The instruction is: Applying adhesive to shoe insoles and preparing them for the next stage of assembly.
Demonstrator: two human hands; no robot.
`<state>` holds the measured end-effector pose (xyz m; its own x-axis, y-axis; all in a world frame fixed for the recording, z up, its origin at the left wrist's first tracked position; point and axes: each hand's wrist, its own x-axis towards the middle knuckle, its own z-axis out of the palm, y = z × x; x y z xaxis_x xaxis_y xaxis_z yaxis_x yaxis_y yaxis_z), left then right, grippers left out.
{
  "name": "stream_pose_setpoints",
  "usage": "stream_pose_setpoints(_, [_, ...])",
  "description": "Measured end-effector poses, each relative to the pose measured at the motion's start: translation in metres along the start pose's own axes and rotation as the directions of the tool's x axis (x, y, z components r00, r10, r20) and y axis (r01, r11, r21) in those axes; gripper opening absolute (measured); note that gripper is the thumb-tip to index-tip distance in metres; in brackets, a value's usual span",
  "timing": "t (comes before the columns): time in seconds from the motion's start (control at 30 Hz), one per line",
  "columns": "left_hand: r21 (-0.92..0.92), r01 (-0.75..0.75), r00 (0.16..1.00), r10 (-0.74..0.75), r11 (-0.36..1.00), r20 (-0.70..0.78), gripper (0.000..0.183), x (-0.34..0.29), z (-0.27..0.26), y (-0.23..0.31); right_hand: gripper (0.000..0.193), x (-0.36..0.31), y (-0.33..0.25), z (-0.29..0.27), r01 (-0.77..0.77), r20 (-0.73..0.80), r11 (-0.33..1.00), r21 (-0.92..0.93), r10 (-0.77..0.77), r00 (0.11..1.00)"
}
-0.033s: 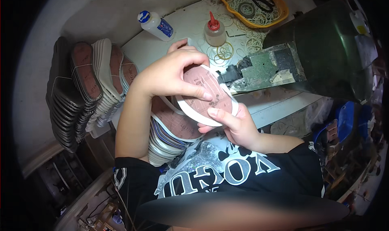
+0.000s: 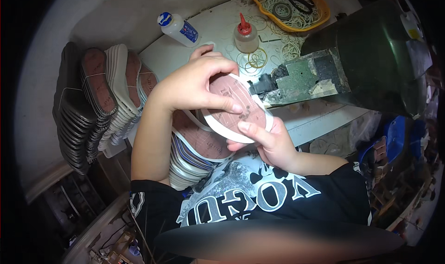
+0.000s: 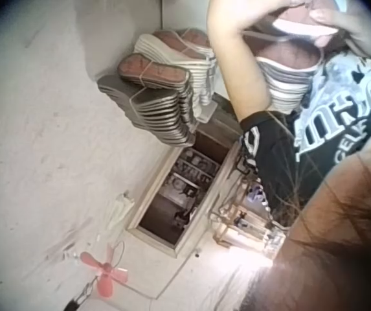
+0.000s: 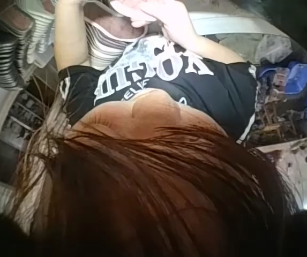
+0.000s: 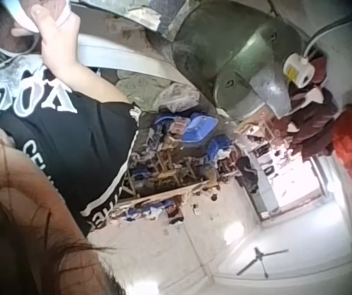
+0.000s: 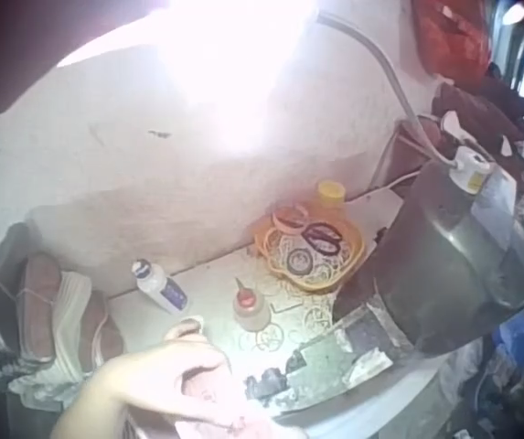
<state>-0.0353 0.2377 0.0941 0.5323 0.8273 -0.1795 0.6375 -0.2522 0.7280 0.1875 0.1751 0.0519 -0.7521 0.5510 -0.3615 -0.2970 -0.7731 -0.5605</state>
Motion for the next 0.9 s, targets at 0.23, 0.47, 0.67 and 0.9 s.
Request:
stream_pose_setpoints(0.23, [0.085, 0.025, 0.999, -0.021, 0.996, -0.044, 0.042, -0.01, 0.001, 0.004, 0.03, 0.0, -0.012, 0.006, 0.076, -0.037, 0.997, -0.009, -0.076, 0.996])
stream_pose_setpoints(0.47, [-0.181, 0.264, 0.961, -0.274, 0.947, -0.032, 0.041, -0.027, 0.008, 0.013, 0.028, 0.002, -0.013, 0.003, 0.057, -0.037, 0.998, -0.036, -0.058, 0.998])
stream_pose_setpoints(0.67, [-0.235, 0.402, 0.894, -0.435, 0.885, -0.11, 0.042, -0.041, 0.022, 0.025, 0.03, 0.004, -0.018, -0.004, -0.001, -0.031, 0.996, -0.09, -0.002, 1.0])
stream_pose_setpoints(0.9, [-0.216, 0.517, 0.82, -0.552, 0.828, -0.154, 0.046, -0.047, 0.031, 0.036, 0.028, 0.008, -0.017, -0.011, 0.018, -0.038, 0.982, -0.188, -0.025, 0.999])
